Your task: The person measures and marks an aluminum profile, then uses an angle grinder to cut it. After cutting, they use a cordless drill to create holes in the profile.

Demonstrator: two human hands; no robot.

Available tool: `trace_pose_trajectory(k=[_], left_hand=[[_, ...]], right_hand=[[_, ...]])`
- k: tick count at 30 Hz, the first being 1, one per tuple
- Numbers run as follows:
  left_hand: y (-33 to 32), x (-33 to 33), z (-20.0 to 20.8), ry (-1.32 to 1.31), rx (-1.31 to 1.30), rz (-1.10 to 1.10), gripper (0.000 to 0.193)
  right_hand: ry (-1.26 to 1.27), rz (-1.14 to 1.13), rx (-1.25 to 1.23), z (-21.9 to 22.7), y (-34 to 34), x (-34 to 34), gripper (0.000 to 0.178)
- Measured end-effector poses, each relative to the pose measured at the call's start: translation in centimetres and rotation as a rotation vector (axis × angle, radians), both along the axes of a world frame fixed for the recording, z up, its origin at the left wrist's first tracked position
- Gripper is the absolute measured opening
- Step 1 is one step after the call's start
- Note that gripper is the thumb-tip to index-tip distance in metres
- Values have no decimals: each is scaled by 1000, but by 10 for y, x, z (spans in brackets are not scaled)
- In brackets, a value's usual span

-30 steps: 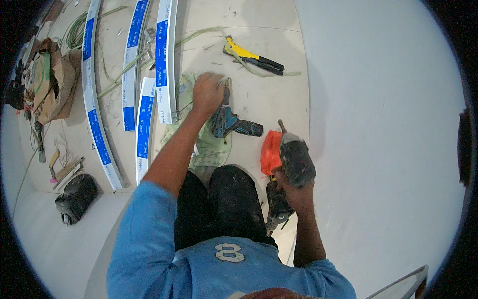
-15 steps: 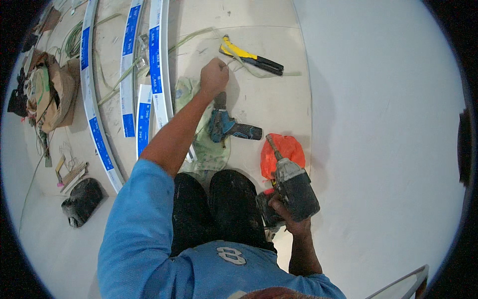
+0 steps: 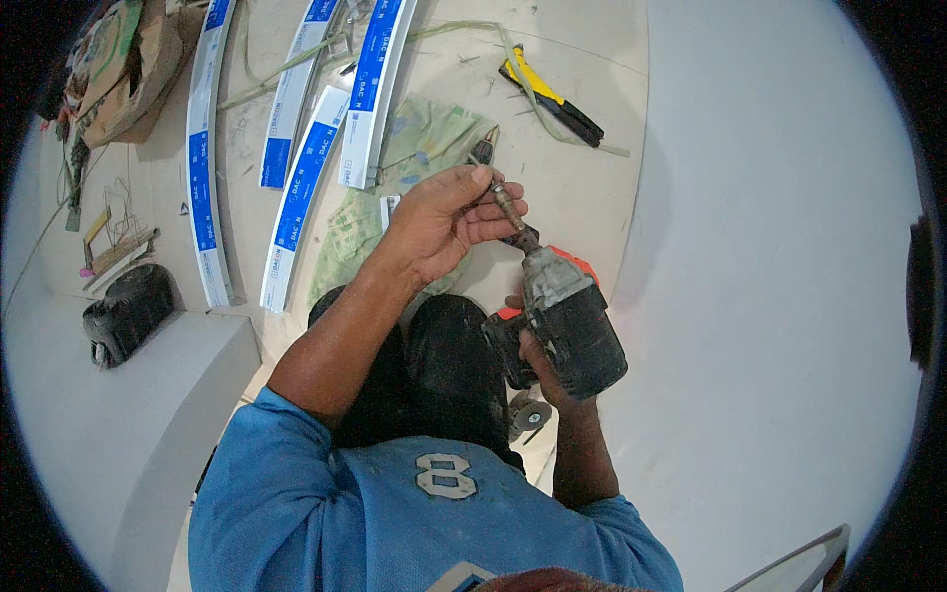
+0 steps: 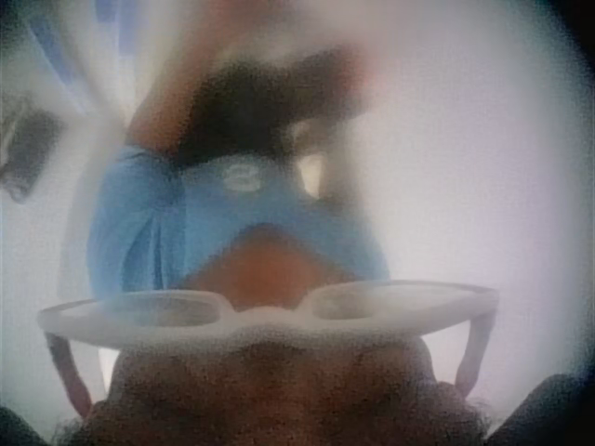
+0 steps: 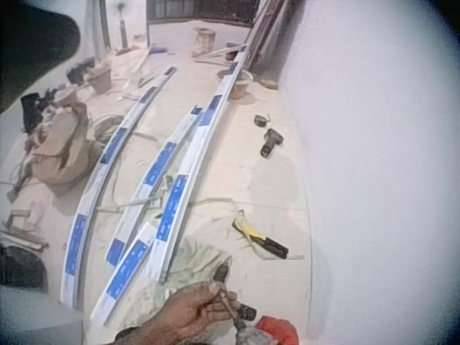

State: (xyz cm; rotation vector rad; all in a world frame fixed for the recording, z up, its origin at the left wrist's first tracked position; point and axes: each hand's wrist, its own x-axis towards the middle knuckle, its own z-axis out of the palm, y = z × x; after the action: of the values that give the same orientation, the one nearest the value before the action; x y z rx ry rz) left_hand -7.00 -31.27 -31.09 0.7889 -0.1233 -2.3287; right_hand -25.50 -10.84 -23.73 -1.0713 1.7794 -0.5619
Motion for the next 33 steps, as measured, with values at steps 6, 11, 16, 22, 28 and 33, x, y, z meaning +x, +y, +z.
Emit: trace_pose_trajectory(k=[6,11,16,22,28,33], left_hand=[[13,16,9,71,-38,23,30],[31,21,7,57,26,92,28],[43,27,4,32,76,123,28],[69,36,-2,85,120,178,30],[78,61,-96,-1658,-583,-97,73],[66,50,-155,-1827,-557,-242,60]], right_hand=[[83,104,33,4,12,-2,47],[113,190,-80,8,5,4,42],[302,334,-17,9,2,5,38],[258,305,11,12,6,16,40],[324,395,-84,4,2,30,39],[13,148,30,9,-54,79,42]])
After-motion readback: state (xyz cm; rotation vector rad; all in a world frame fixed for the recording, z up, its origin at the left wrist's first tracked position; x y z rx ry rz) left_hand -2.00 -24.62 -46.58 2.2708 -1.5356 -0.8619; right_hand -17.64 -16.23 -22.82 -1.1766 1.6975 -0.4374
